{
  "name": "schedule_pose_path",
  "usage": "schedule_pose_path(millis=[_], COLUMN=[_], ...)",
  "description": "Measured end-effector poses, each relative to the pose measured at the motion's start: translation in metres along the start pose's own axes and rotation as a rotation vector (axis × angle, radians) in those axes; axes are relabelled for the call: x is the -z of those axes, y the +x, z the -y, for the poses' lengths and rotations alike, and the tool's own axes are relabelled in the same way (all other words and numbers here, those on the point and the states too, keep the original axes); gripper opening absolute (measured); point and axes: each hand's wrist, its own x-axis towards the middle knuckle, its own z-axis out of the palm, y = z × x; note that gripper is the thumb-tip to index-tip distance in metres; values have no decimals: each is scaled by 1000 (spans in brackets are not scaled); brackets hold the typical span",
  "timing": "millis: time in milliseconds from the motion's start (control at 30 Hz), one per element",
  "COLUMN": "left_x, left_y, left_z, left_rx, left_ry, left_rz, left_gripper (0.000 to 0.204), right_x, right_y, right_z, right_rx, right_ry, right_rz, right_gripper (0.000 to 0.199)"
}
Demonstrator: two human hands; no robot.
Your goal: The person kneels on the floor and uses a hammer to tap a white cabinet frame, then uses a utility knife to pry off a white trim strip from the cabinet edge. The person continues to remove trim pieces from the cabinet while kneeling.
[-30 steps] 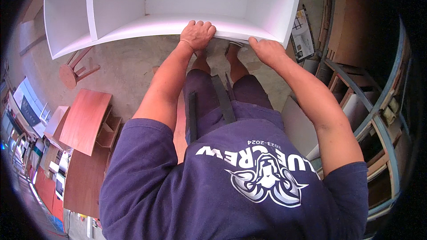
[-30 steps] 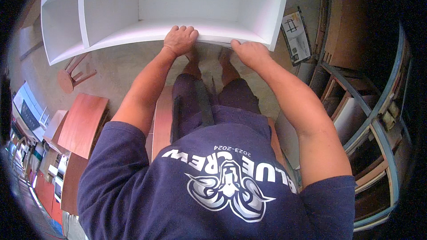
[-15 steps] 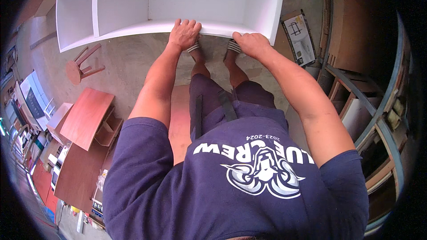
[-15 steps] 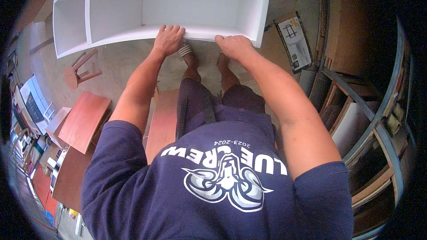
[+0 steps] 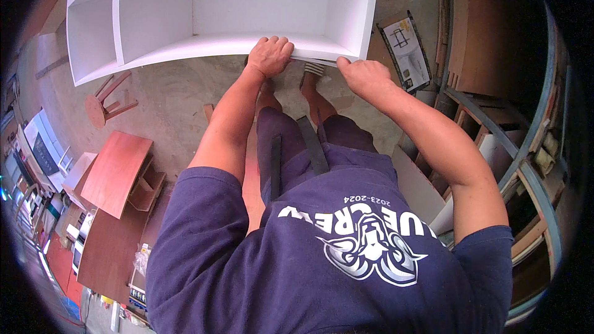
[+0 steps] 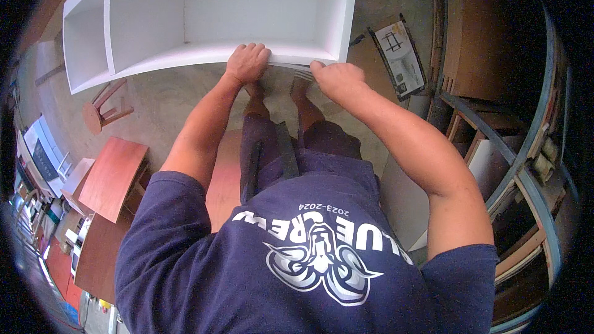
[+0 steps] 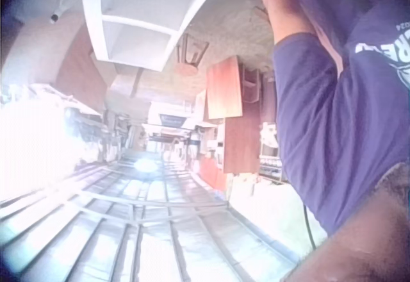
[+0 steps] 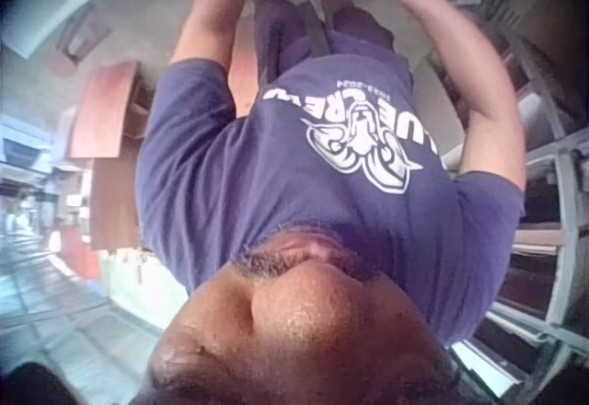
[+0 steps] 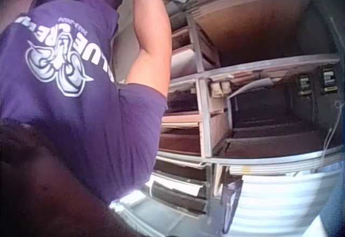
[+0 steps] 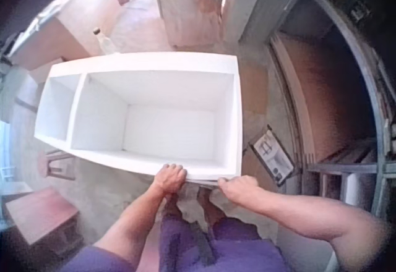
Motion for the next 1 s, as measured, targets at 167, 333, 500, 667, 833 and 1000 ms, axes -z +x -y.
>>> schedule_pose_path(millis=[167,333,500,667,833,1000], left_x=[-5,-7,-13,-13,1,10], left_y=[1,2,1,1,5,3], left_z=[0,-2,-4,-6,-4,-10], left_rx=[-29,-26,-23,-15,8,18], left_ry=[4,18,49,58,68,-7], left_rz=[-38,6,-7,46,34,60], left_gripper=[13,13,13,13,15,22], right_x=[-9,-33,-63,-77,-60,-39], right_y=[6,17,30,31,29,0], right_z=[-10,-24,-41,-43,-32,-21], right_rx=[17,51,104,72,25,8], right_ry=[13,2,-7,5,17,-19], right_rz=[40,30,-21,-57,-56,-51], right_gripper=[16,16,17,16,16,16])
